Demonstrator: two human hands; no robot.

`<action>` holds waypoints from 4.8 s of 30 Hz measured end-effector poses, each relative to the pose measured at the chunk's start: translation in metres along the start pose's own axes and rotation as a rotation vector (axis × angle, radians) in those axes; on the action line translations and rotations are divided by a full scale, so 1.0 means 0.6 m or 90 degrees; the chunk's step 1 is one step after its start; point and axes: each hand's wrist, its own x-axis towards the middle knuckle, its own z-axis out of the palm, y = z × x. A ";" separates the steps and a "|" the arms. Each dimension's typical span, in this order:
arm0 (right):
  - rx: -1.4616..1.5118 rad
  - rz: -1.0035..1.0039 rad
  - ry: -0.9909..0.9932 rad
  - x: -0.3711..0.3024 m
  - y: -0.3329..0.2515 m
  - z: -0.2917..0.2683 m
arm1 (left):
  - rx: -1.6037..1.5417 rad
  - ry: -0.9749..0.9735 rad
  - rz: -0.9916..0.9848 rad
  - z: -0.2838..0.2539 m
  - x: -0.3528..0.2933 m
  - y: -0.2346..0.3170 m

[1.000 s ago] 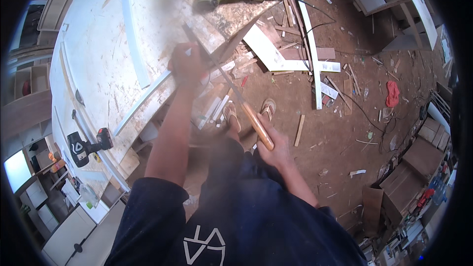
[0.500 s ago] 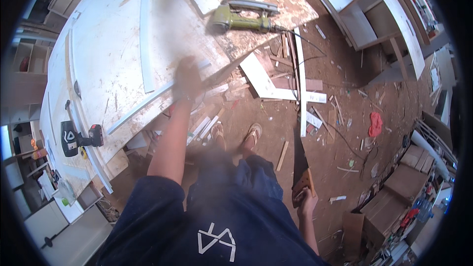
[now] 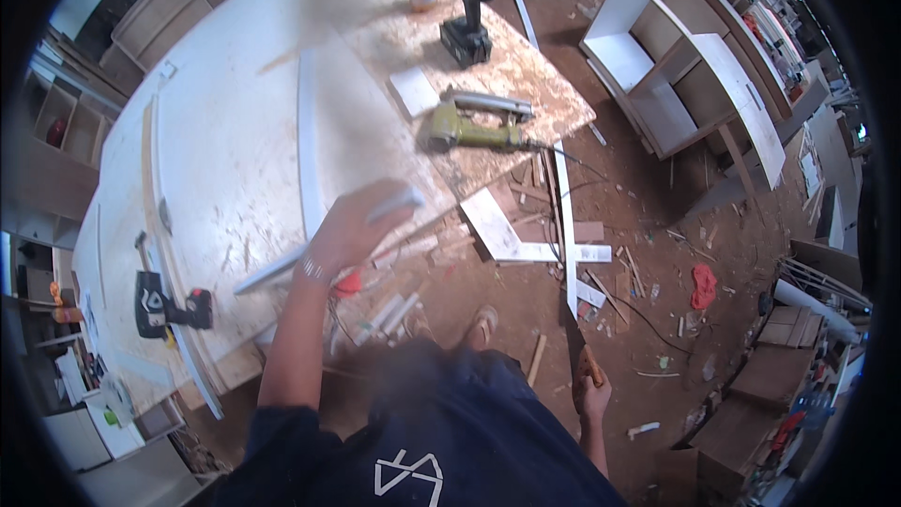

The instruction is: The person assembles white wooden trim pieces on a workbench in a cluttered workshop. They use a hammer to tap pieces together, apply glue from a bottle to the joints, and wipe the surfaces with a cloth.

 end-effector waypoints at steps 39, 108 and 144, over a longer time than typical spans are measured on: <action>0.058 -0.362 -0.422 -0.124 -0.795 -0.055 | -0.572 0.768 -0.056 -0.451 -0.362 -0.128; -0.681 -1.248 -0.686 -0.445 -0.587 0.379 | -0.049 0.414 -0.777 0.379 -0.820 -0.446; -0.248 -0.666 -0.496 -0.074 -0.501 0.021 | -0.863 0.062 -0.151 0.326 -0.265 0.157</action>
